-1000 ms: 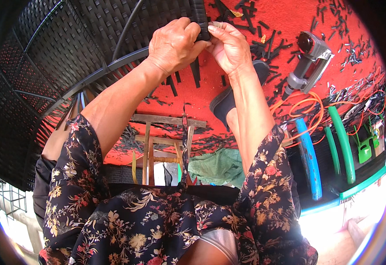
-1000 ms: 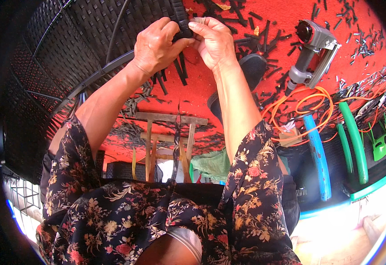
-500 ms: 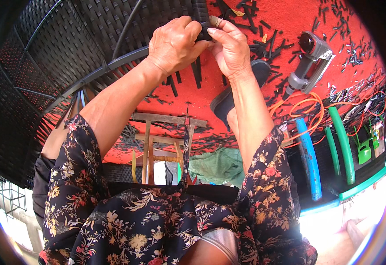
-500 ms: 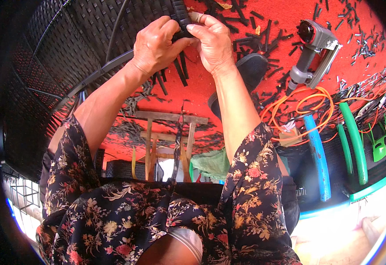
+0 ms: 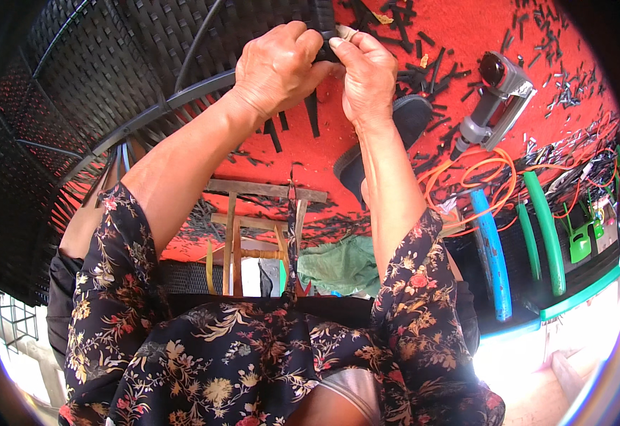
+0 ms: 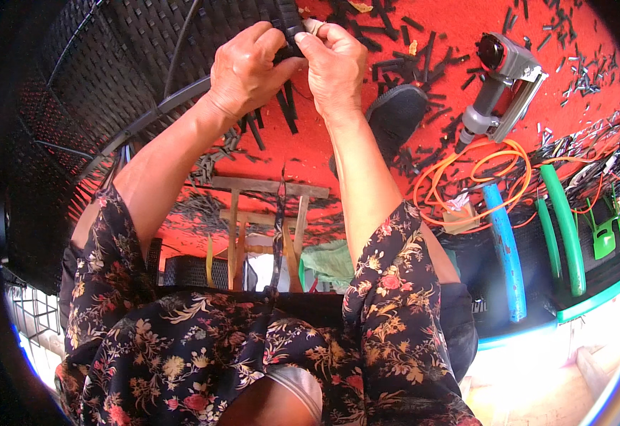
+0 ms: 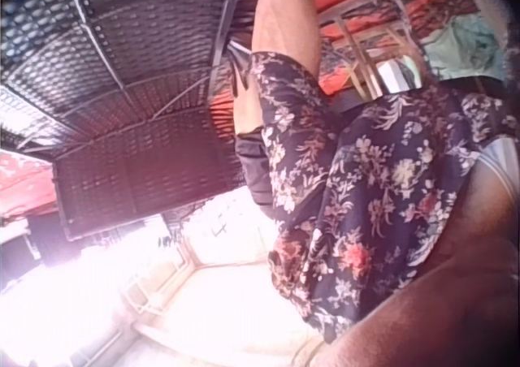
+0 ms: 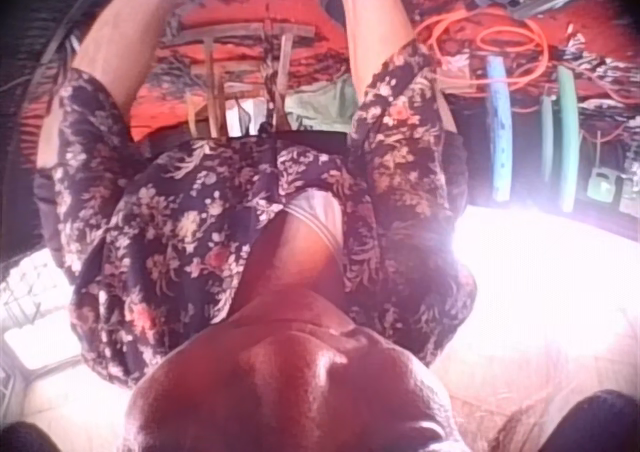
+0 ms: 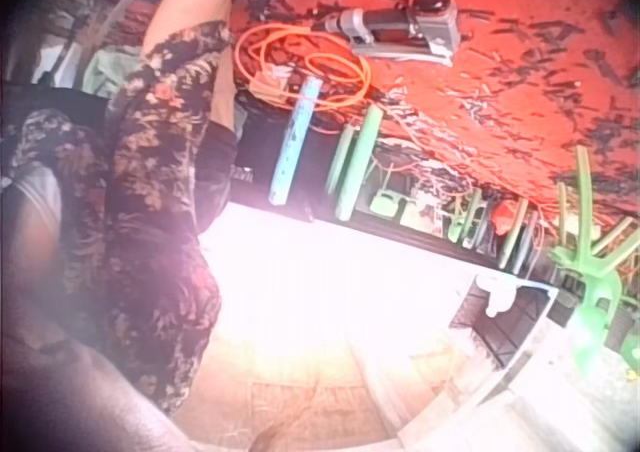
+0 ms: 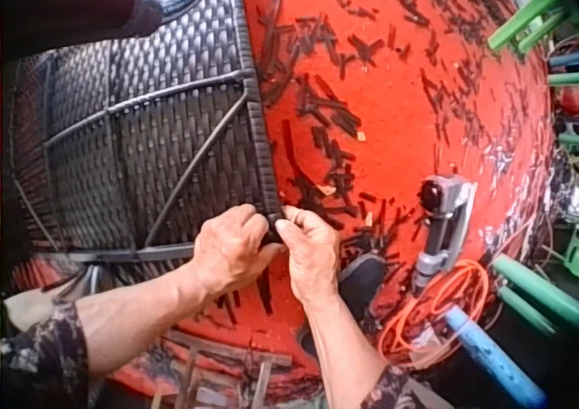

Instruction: The person weaves black plastic strips onto a metal chair frame, using a metal tool to tuck the ends into the weave and then trimming excess material.

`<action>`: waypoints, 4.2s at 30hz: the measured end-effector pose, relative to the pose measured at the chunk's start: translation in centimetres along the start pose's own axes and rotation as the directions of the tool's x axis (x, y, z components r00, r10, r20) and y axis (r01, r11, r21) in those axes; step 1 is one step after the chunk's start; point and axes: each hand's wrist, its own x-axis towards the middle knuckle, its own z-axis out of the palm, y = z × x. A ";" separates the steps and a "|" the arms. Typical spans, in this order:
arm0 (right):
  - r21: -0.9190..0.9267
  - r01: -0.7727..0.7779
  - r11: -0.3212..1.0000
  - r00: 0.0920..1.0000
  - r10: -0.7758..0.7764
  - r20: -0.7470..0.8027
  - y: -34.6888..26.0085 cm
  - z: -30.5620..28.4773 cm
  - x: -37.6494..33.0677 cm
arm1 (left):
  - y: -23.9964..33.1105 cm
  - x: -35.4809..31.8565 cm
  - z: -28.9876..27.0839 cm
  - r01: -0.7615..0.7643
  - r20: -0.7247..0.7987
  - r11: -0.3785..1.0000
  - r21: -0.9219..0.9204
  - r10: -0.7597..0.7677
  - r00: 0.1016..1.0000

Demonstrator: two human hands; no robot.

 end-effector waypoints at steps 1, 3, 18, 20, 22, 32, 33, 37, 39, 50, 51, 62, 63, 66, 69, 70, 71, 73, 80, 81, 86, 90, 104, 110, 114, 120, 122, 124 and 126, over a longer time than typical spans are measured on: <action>-0.001 0.005 1.000 1.000 -0.005 -0.011 0.2 0.0 0.1 | -0.1 0.0 0.1 -0.003 -0.003 1.000 -0.001 0.003 1.000; 0.027 -0.001 1.000 0.999 0.002 -0.039 0.4 0.3 0.1 | -0.3 0.1 0.2 -0.003 0.003 1.000 0.014 0.003 1.000; -0.165 -0.176 0.970 0.981 0.188 0.056 -1.0 -1.7 0.7 | -1.3 0.2 0.8 0.024 0.014 0.999 0.046 -0.025 1.000; -0.498 -0.102 0.861 0.988 0.148 0.053 -1.2 -3.0 1.4 | -1.4 0.1 0.7 0.012 0.028 0.998 0.067 -0.014 1.000; -0.589 -0.055 0.806 0.990 0.118 0.070 -0.4 -4.2 1.3 | -1.5 0.0 0.7 0.006 0.035 0.997 0.071 -0.009 0.999; -0.268 -0.154 0.951 0.483 0.309 0.819 -14.7 1.8 -10.0 | -1.2 -0.3 0.4 0.029 0.052 0.998 0.062 -0.032 0.998; -0.120 -0.182 0.976 0.447 0.191 0.874 -16.3 2.2 -11.8 | -1.1 0.1 0.6 0.014 0.071 0.999 0.047 -0.017 0.997; 0.095 -0.155 0.983 0.279 -0.048 0.959 -18.3 4.3 -14.8 | -1.9 -0.5 0.2 0.008 -0.013 1.000 -0.029 -0.008 1.000; 0.139 -0.130 0.982 0.295 -0.096 0.951 -18.2 5.9 -16.8 | -1.4 0.4 0.4 -0.018 0.032 0.999 -0.036 0.019 0.999; 0.215 -0.201 0.956 0.277 -0.155 0.948 -18.0 7.6 -18.3 | -1.6 0.1 0.0 -0.001 0.109 0.999 0.032 -0.002 0.994; 0.218 -0.209 0.953 0.267 -0.159 0.950 -18.1 7.6 -18.2 | -1.7 0.0 0.0 0.011 0.117 0.999 0.039 -0.015 0.993; 0.164 -0.231 0.959 0.269 -0.100 0.958 -18.1 8.7 -18.3 | -2.1 -0.2 -0.1 0.038 0.158 0.997 0.063 -0.047 0.986; 0.153 -0.233 0.960 0.274 -0.086 0.958 -18.3 8.6 -18.1 | -2.1 -0.2 0.2 0.046 0.153 0.997 0.056 -0.054 0.987; 0.132 -0.234 0.963 0.312 -0.055 0.948 -19.0 8.8 -18.4 | -1.6 -0.1 0.6 -0.046 0.095 0.998 0.039 0.042 0.995; 0.069 -0.217 0.974 0.389 0.022 0.921 -19.3 8.4 -17.4 | -1.9 0.4 0.6 -0.008 0.143 0.997 0.076 -0.003 0.990; 0.007 -0.216 0.976 0.447 0.092 0.890 -19.3 7.6 -16.7 | -2.0 0.7 0.8 -0.012 0.160 0.996 0.088 -0.002 0.987; -0.078 -0.218 0.973 0.494 0.179 0.851 -19.5 7.1 -16.8 | -2.1 0.4 0.4 -0.004 0.126 0.998 0.058 -0.003 0.992; -0.426 -0.047 0.904 0.603 0.365 0.709 -19.5 3.7 -16.9 | -1.0 1.2 -0.1 -0.032 0.157 0.996 0.079 0.019 0.987; -0.162 -0.038 0.986 0.996 0.024 -0.087 -24.1 -12.6 -26.3 | -1.2 0.1 -1.0 -0.080 0.177 0.985 0.151 0.052 0.983; -0.152 -0.057 0.987 0.979 0.025 -0.200 -25.3 -14.3 -28.6 | -1.2 0.0 -0.4 -0.078 0.195 0.980 0.182 0.042 0.980; -0.528 -0.044 0.848 0.859 -0.237 -0.453 -23.3 -17.2 -39.2 | -2.8 0.6 -0.3 -0.047 0.260 0.979 0.199 -0.006 0.966; -0.891 -0.155 0.426 0.481 -0.756 -0.445 -26.2 -27.0 -45.8 | -3.4 0.6 0.5 -0.047 0.239 0.978 0.203 -0.003 0.971; -0.680 -0.703 -0.207 0.572 -0.733 -0.368 -30.0 -39.6 -49.9 | -10.1 -1.1 1.4 -0.420 0.253 0.845 0.332 0.349 0.902; -0.801 -0.596 -0.050 0.691 -0.541 -0.480 -30.1 -49.4 -56.4 | -0.5 -0.4 -2.1 0.109 0.207 0.958 0.266 -0.167 0.964; -0.553 -0.818 -0.160 0.415 -0.829 -0.375 -31.8 -39.5 -53.3 | -1.0 -1.2 -0.5 0.163 0.108 0.966 0.199 -0.187 0.976; -0.888 -0.348 0.302 0.672 -0.580 -0.460 -34.1 -21.6 -39.3 | -1.3 -1.9 0.3 0.213 0.100 0.971 0.104 -0.224 0.970; -0.966 -0.128 0.223 0.860 -0.461 -0.220 -27.8 -15.0 -30.8 | -1.6 -1.6 -0.5 0.206 0.167 0.969 0.138 -0.227 0.959; -0.961 -0.040 0.274 0.999 0.007 -0.040 -23.4 -6.7 -22.7 | -2.0 -1.6 -1.4 0.204 0.151 0.968 0.144 -0.225 0.963; -0.891 0.290 0.349 0.935 0.098 0.342 -20.0 -6.4 -18.7 | 1.7 -2.4 -1.5 0.206 0.152 0.969 0.138 -0.226 0.962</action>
